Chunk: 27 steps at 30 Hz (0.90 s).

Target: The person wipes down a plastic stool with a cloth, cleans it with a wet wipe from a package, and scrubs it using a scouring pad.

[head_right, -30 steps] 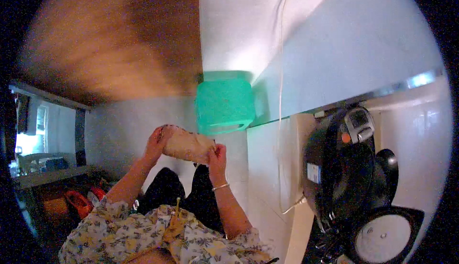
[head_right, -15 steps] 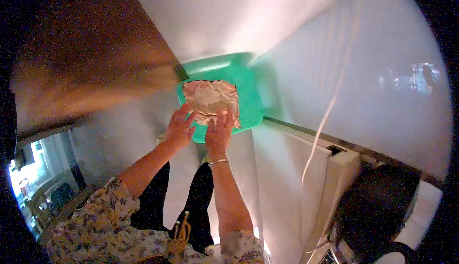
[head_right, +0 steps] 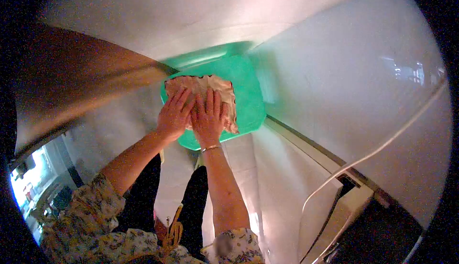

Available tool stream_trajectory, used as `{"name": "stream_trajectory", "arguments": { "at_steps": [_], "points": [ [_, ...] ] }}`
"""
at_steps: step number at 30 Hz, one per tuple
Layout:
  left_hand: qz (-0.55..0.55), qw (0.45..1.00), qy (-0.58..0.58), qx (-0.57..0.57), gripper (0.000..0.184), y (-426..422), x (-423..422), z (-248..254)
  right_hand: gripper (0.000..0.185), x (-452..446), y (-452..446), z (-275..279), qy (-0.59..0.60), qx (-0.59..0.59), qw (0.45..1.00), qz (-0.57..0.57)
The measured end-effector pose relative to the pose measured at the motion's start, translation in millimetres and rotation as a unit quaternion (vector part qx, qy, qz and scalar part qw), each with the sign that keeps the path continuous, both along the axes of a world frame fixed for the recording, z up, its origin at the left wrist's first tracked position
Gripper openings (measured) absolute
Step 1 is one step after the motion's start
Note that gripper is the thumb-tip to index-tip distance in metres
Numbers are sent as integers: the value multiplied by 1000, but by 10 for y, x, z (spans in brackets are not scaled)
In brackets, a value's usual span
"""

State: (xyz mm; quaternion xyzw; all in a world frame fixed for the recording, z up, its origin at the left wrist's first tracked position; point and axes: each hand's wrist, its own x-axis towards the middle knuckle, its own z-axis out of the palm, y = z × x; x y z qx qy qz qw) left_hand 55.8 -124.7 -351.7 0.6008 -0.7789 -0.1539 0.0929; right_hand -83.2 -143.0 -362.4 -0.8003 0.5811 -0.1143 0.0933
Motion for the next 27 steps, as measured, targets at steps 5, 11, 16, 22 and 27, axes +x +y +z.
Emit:
{"name": "stream_trajectory", "arguments": {
  "at_steps": [5, 11, 16, 22, 27],
  "points": [
    [-2, 1000, 3, 12, 50, -350, 18, 34, 46, -44, -313, -44, 0, -13, 1000, 19],
    [151, 988, 32, -14, 74, -269, 375, -106, 46, -8, -253, 16, -5, 22, 1000, 9],
    [298, 841, 430, 139, 108, 177, 505, -350, 50, 2, -184, 40, -52, 60, 997, -3],
    [265, 893, 324, 162, 132, 430, 274, -367, 52, 62, -30, 50, -77, 68, 995, 13],
    [231, 908, 328, 122, 135, 358, 289, -292, 50, 78, -206, 129, -70, 30, 997, 26]
  ]
}}
